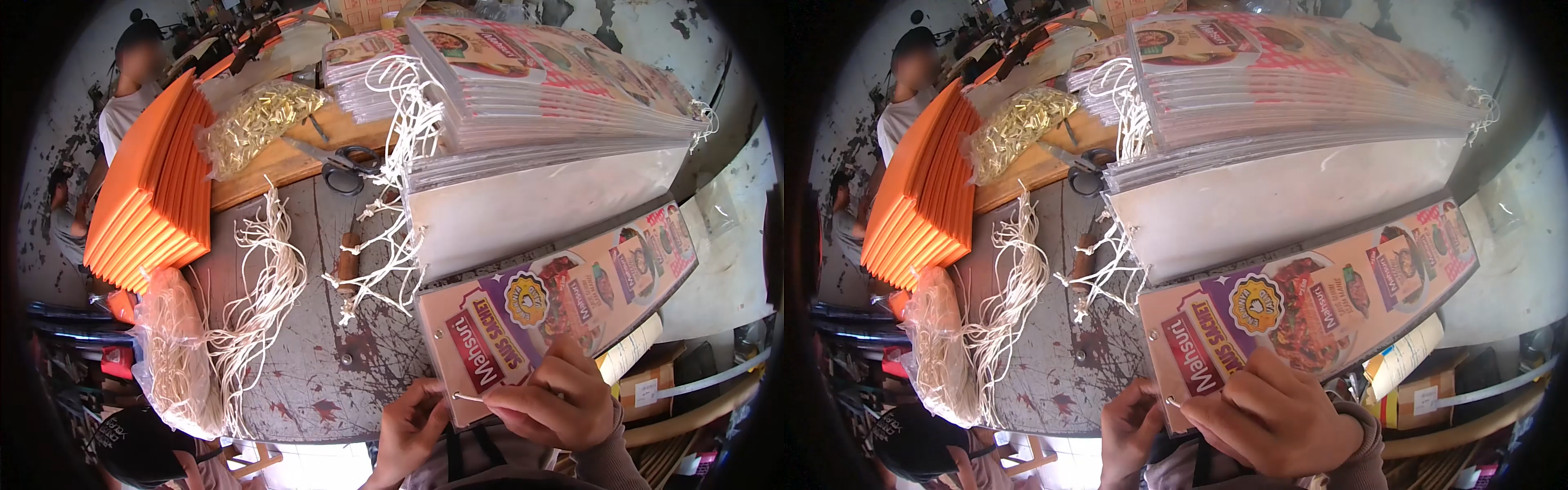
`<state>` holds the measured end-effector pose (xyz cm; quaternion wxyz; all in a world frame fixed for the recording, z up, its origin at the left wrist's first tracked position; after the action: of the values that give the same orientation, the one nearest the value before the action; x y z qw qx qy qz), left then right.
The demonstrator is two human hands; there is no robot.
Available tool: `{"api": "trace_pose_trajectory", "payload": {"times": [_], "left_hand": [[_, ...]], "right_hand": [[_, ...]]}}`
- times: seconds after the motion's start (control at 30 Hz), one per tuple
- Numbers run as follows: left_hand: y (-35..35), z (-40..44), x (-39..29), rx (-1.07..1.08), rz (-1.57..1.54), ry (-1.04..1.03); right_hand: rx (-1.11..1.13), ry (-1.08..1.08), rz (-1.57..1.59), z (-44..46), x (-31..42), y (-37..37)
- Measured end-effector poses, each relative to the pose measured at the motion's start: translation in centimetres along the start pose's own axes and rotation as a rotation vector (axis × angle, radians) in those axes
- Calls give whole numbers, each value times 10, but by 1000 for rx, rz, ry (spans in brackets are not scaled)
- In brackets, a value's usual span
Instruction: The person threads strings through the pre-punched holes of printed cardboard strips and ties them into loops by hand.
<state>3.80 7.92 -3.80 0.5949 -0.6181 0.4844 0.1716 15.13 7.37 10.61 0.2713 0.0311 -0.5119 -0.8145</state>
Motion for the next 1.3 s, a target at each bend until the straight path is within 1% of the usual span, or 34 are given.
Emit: {"api": "trace_pose_trajectory", "payload": {"times": [0.03, 0.1, 0.17, 0.23, 0.27, 0.3, 0.37, 0.43, 0.57, 0.63, 0.67, 0.7, 0.77, 0.83, 0.9, 0.97, 1.03, 1.1, 1.2, 1.27, 1.3], "left_hand": [[1, 0, 1, -1, 5, 1], [1, 0, 0, -2, 8, 3], [5, 0, -1, -65, 97, 33], [11, 0, 6, -89, 93, 25], [16, -1, 10, -116, 92, 18], [18, -3, 14, -109, 93, 10], [27, -6, 24, -145, -9, 9], [20, -6, 16, -166, -45, 23], [22, -9, 17, -178, -82, -1], [26, -10, 19, -186, -273, -19], [25, -9, 19, -152, -307, -16], [25, -9, 19, -150, -306, -17], [26, -11, 22, -167, -330, 23], [25, -11, 19, -188, -328, 26], [23, -13, 16, -214, -325, 34], [15, -12, 4, -167, -235, -26], [13, -11, -2, -167, -191, -25], [13, -11, -4, -166, -143, -25], [12, -10, -2, -166, -135, -22], [12, -9, -4, -175, -184, -42], [12, -9, -4, -173, -183, -46]], "right_hand": [[9, 61, 7, 0, 4, -2], [12, 63, 10, 0, 2, -6], [15, 70, 9, 1, 0, -7], [89, 28, 29, 3, -6, -13], [83, 31, 21, 3, -8, -14], [112, 3, 75, 2, -13, -21], [136, -24, 124, -1, -20, -29], [302, -83, 166, -10, -29, -46], [282, -119, 210, -20, -42, -38], [286, -154, 247, -27, -55, -28], [186, -136, 266, -33, -65, -18], [185, -136, 265, -40, -73, -13], [104, -98, 467, -51, -83, 4], [-279, -164, 689, -73, -105, 27], [-415, -289, 948, -104, -140, 31], [-536, -413, 999, -130, -165, 41], [-611, -361, 1366, -145, -180, 41], [-733, -403, 1503, -162, -194, 48], [-734, -384, 1573, -163, -202, 52], [-835, -684, 1757, -180, -221, 33], [-836, -680, 1759, -186, -226, 32]]}}
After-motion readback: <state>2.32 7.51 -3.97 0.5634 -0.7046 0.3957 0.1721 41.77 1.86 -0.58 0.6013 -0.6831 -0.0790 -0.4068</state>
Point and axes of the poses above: each hand's wrist, its own z-axis towards the middle knuckle, its own y-axis out of the back of the hand, x = y × z, the point moved 10 cm from there along z, towards the middle knuckle, and after that the axes turned 15 degrees about -z, right-handed, at the moved point
